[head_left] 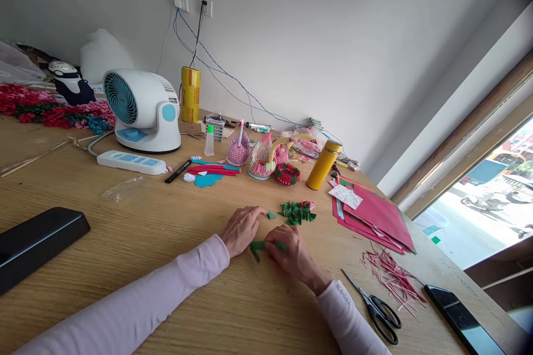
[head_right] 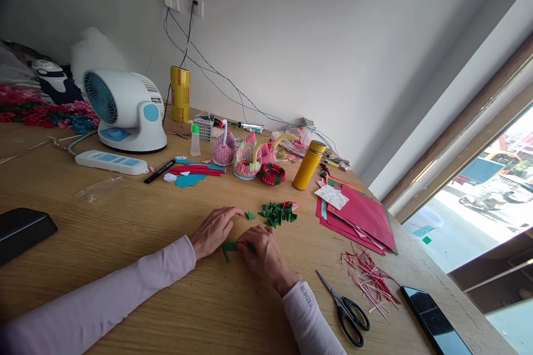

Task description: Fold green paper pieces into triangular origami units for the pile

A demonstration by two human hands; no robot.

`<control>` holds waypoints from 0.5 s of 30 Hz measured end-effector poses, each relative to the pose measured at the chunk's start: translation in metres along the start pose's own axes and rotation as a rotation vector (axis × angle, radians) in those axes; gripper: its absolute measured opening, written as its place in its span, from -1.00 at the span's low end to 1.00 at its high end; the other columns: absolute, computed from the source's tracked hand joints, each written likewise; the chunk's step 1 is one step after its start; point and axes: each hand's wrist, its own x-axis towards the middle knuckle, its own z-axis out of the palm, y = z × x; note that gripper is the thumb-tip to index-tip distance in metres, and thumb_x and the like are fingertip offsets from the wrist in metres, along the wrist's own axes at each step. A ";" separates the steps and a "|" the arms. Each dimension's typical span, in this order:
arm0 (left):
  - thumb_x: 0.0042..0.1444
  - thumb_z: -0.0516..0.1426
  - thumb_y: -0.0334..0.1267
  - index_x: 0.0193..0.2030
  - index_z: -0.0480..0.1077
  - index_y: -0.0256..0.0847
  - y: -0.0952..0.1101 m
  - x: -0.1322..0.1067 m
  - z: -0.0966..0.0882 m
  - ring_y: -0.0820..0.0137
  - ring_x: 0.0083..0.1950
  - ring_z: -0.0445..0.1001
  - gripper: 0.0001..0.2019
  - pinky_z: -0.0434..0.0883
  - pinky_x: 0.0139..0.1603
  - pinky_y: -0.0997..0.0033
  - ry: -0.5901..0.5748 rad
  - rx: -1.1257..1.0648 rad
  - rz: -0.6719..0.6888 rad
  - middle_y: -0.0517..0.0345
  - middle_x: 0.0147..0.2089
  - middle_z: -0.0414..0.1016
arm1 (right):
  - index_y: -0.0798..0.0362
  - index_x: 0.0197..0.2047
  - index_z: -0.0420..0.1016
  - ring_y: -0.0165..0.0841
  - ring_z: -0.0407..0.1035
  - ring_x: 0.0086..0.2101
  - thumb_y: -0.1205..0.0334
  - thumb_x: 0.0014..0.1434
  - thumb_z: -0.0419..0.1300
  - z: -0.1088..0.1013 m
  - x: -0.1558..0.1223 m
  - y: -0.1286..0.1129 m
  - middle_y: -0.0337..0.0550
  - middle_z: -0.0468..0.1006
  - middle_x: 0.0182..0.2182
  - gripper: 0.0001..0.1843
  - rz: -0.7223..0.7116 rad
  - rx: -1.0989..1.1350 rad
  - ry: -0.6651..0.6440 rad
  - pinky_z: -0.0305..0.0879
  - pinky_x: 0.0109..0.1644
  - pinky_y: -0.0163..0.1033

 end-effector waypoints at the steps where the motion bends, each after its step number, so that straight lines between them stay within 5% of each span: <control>1: 0.04 -0.12 -0.55 -0.09 0.34 -0.20 0.000 0.000 -0.001 0.34 -0.01 0.42 -0.63 0.28 0.07 0.32 0.006 -0.034 0.002 0.08 -0.06 0.49 | 0.05 -0.41 0.46 -0.34 0.38 -0.36 0.34 0.14 0.14 -0.001 0.001 0.003 -0.23 0.53 -0.46 -0.88 0.041 0.012 0.051 0.15 -0.15 -0.22; 7: 0.24 -0.16 -0.26 -0.17 0.36 -0.20 0.009 0.001 -0.008 0.39 -0.14 0.45 -0.71 0.33 -0.09 0.43 0.039 -0.368 -0.105 0.10 -0.20 0.50 | 0.09 -0.47 0.44 -0.39 0.37 -0.51 0.30 0.15 0.09 -0.006 0.004 0.017 -0.23 0.49 -0.56 -0.81 0.231 0.041 0.347 0.19 -0.37 -0.33; 12: 0.23 -0.16 0.02 -0.46 0.32 -0.23 0.028 -0.005 -0.005 0.47 -0.59 0.27 -0.55 0.24 -0.47 0.49 0.038 -0.545 -0.242 0.27 -0.66 0.26 | 0.05 -0.38 0.45 -0.37 0.38 -0.46 0.32 0.19 0.08 -0.008 0.000 0.016 -0.21 0.53 -0.48 -0.84 0.090 -0.287 0.506 0.08 -0.26 -0.24; 15: 0.21 -0.20 0.12 -0.52 0.37 -0.27 0.038 -0.010 0.002 0.52 -0.69 0.22 -0.42 0.17 -0.57 0.52 -0.152 -0.746 -0.273 0.26 -0.74 0.21 | 0.03 -0.32 0.44 -0.35 0.41 -0.38 0.37 0.22 0.06 -0.010 -0.002 0.011 -0.17 0.56 -0.38 -0.84 -0.019 -0.426 0.498 0.03 -0.23 -0.21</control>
